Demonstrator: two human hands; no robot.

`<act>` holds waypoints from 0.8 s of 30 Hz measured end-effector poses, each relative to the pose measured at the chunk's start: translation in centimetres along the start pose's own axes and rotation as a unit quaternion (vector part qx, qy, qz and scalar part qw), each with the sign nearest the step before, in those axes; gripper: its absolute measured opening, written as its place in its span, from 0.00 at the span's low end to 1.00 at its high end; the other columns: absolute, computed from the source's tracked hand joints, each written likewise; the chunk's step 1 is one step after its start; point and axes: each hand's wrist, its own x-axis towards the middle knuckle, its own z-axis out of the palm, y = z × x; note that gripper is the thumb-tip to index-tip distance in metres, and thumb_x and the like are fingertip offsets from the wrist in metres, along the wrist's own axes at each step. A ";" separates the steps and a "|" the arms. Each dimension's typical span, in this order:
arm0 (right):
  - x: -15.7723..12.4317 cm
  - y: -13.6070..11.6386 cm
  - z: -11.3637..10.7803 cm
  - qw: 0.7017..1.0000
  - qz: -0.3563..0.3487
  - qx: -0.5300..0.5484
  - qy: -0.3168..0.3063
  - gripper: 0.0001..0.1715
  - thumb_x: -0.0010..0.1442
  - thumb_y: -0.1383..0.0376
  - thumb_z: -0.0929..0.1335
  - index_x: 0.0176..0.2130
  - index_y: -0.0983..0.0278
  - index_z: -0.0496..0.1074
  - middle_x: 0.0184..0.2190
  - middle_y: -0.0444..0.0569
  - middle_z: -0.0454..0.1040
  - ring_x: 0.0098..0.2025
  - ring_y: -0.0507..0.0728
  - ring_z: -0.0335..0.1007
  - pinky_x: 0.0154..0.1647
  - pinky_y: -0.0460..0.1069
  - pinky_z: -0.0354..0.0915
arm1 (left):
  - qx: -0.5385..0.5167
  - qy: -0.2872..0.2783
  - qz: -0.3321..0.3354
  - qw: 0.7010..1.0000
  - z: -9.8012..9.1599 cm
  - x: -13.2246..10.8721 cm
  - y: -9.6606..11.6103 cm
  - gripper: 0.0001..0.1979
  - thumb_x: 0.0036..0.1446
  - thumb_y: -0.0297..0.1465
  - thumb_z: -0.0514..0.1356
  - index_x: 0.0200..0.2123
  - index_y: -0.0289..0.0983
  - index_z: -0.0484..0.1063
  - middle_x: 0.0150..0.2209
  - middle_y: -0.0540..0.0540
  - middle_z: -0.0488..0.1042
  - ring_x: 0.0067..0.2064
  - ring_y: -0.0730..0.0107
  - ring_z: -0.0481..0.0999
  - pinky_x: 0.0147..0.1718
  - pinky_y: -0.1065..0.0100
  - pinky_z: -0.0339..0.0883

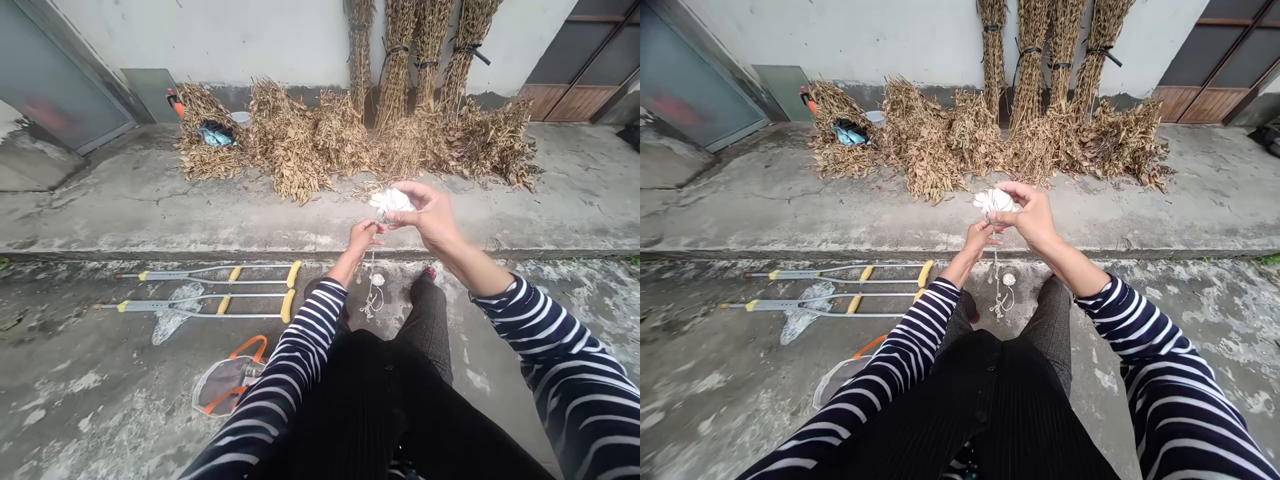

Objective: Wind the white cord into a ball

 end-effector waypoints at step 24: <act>-2.7 14.3 -2.0 0.972 -0.013 -0.214 -0.099 0.27 0.46 0.65 0.78 0.48 0.63 0.81 0.52 0.52 0.80 0.57 0.66 0.75 0.65 0.60 0.65 | -0.012 -0.092 -0.130 0.987 -2.4 -6.6 4.2 0.04 0.57 0.23 0.61 0.35 0.29 0.77 0.26 0.45 0.78 0.26 0.75 0.78 0.24 0.75 0.64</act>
